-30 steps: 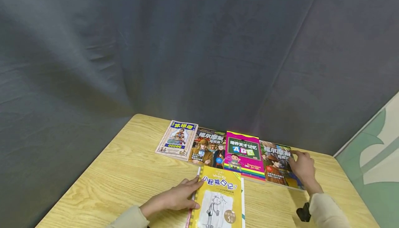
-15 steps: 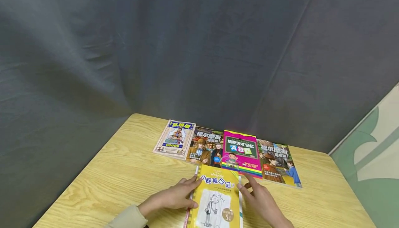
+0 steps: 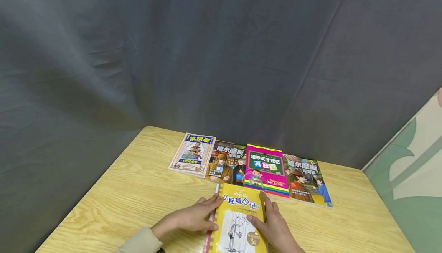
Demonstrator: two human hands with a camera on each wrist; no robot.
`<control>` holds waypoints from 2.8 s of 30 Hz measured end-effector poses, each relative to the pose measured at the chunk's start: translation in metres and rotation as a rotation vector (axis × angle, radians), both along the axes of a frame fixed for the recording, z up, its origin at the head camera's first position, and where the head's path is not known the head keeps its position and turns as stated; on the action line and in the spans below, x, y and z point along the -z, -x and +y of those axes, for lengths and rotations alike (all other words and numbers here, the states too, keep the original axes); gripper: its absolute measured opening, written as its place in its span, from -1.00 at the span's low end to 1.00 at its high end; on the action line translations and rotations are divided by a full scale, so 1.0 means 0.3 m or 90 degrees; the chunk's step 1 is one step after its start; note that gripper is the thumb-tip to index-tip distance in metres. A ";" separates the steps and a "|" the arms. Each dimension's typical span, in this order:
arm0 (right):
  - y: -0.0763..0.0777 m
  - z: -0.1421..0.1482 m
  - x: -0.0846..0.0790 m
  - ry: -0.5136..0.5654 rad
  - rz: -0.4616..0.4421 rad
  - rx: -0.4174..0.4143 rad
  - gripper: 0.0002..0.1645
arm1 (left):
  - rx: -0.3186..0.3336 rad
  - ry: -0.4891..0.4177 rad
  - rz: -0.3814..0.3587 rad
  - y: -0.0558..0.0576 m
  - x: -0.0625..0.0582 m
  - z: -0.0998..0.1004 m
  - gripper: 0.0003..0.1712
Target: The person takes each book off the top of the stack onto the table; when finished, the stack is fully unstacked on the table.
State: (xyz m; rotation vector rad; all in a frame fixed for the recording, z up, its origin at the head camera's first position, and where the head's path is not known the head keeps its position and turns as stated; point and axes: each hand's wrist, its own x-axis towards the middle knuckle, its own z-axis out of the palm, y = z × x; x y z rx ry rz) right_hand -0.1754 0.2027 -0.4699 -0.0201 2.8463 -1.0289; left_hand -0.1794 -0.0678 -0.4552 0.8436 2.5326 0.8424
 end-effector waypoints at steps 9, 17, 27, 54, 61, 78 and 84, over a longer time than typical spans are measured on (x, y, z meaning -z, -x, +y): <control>-0.010 0.058 0.022 0.191 -0.064 0.002 0.15 | -0.003 0.015 0.006 -0.001 -0.002 0.002 -0.05; -0.032 0.099 0.028 0.289 -0.057 -0.008 -0.08 | 0.018 0.034 0.021 -0.002 0.002 -0.001 -0.10; -0.069 0.184 -0.002 0.392 -0.153 -0.013 -0.12 | 0.030 0.037 0.017 -0.002 -0.001 -0.004 -0.11; -0.154 0.534 -0.005 0.577 -0.261 0.156 -0.42 | 0.040 0.036 0.011 0.000 -0.008 -0.006 -0.09; -0.121 0.577 -0.002 0.517 -0.284 0.065 0.02 | 0.037 0.029 0.011 0.002 -0.005 -0.006 -0.06; -0.099 0.598 -0.001 0.307 -0.203 -0.022 -0.13 | 0.034 0.025 0.000 -0.002 -0.002 -0.007 -0.02; -0.090 0.589 -0.016 0.147 -0.112 -0.057 -0.22 | 0.039 0.014 0.001 0.004 0.002 0.001 -0.02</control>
